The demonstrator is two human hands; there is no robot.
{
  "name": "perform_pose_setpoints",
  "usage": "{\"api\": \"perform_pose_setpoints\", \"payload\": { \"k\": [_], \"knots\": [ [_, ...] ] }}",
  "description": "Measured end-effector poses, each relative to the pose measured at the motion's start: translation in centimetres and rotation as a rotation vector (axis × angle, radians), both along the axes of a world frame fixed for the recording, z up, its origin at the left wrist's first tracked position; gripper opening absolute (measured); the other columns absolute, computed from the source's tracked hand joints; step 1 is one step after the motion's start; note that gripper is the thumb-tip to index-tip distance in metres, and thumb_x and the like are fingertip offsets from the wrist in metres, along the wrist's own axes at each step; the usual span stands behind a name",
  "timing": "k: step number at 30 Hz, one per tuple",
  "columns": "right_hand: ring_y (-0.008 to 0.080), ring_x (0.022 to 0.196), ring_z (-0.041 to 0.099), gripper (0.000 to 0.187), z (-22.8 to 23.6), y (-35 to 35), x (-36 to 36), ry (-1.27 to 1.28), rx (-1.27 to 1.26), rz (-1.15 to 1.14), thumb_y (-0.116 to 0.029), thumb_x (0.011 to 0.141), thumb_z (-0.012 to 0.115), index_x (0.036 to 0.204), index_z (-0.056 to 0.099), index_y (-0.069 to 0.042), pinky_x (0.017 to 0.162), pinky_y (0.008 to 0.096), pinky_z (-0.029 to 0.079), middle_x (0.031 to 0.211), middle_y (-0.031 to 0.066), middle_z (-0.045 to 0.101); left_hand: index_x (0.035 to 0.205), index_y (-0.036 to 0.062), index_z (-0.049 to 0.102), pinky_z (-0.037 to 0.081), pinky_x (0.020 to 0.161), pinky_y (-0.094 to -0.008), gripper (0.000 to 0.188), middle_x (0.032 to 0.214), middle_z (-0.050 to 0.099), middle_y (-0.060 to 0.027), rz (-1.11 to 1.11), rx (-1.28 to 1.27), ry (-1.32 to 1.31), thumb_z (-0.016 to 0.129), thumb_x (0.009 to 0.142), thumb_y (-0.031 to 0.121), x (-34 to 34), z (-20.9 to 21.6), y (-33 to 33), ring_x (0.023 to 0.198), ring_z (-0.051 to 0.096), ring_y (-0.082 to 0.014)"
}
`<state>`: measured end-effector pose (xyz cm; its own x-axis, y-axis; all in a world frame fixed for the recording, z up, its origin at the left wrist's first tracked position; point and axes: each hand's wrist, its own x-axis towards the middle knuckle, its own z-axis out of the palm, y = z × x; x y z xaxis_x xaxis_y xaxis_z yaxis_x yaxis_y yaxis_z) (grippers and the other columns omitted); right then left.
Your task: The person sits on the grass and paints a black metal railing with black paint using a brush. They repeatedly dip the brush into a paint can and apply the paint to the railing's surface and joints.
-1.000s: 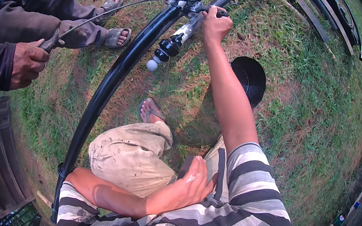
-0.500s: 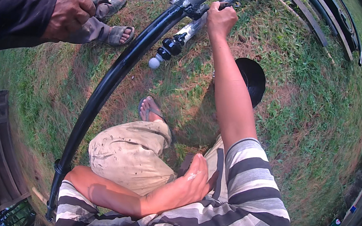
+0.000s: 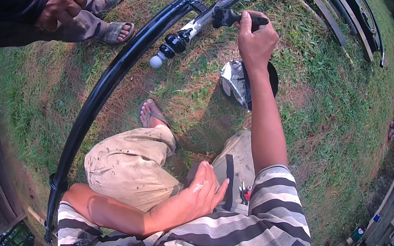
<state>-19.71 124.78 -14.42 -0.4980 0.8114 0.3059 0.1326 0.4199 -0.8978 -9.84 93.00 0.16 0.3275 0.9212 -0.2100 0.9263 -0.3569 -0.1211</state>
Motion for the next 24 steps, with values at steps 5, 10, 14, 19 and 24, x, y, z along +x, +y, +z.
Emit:
{"api": "perform_pose_setpoints", "payload": {
  "k": [5, 10, 14, 19, 24],
  "knots": [
    [0.0234, 0.072, 0.078, 0.018, 2.7, 1.4, 10.6, -0.319, 0.165, -0.161, -0.017, 0.098, 0.071, 0.099, 0.076, 0.001, 0.065, 0.0347, 0.06, 0.078, 0.014, 0.077, 0.151, -0.0018, 0.052, 0.042, 0.115, -0.062, 0.054, 0.12, 0.07, -0.0249, -0.013, -0.02, -0.034, 0.038, 0.105, 0.022, 0.9, -0.1, 0.1, 0.115, 0.067, -0.0393],
    [0.0379, 0.087, 0.075, 0.022, -6.7, 2.0, 13.6, -0.788, 0.046, 0.093, -0.022, 0.091, 0.077, 0.106, 0.08, -0.006, 0.081, 0.0435, 0.058, 0.09, 0.0201, 0.077, 0.152, 0.0049, 0.052, 0.045, 0.111, -0.0571, 0.053, 0.122, 0.069, -0.0261, -0.072, 0.006, 0.022, 0.043, 0.104, 0.025, 1.2, 0.7, 0.6, 0.115, 0.066, -0.0408],
    [0.0412, 0.088, 0.074, 0.025, -14.5, 4.2, 15.3, -0.922, 0.143, 0.265, -0.019, 0.09, 0.079, 0.113, 0.08, -0.008, 0.081, 0.0467, 0.057, 0.091, 0.026, 0.073, 0.153, 0.0046, 0.051, 0.046, 0.111, -0.0569, 0.053, 0.122, 0.069, -0.0265, -0.066, 0.032, 0.04, 0.041, 0.104, 0.024, 1.4, 0.7, 0.6, 0.115, 0.066, -0.0407],
    [0.0408, 0.086, 0.074, 0.025, -13.0, 2.8, 15.1, -0.871, 0.147, 0.196, -0.021, 0.091, 0.079, 0.11, 0.079, -0.004, 0.079, 0.0459, 0.057, 0.09, 0.0253, 0.075, 0.151, -0.0017, 0.052, 0.042, 0.114, -0.0612, 0.053, 0.121, 0.07, -0.0236, -0.024, -0.005, 0.003, 0.037, 0.106, 0.023, 1.4, 0.4, 0.2, 0.117, 0.067, -0.0393],
    [0.041, 0.085, 0.074, 0.023, -7.6, 0.5, 16.0, -1.03, 0.117, 0.205, -0.025, 0.092, 0.076, 0.106, 0.081, -0.008, 0.078, 0.049, 0.057, 0.087, 0.0244, 0.075, 0.151, -0.0001, 0.052, 0.045, 0.112, -0.0586, 0.053, 0.121, 0.07, -0.0259, -0.038, -0.033, -0.012, 0.039, 0.105, 0.023, 1.7, 0.4, 0.3, 0.115, 0.067, -0.0406]
  ]
}}
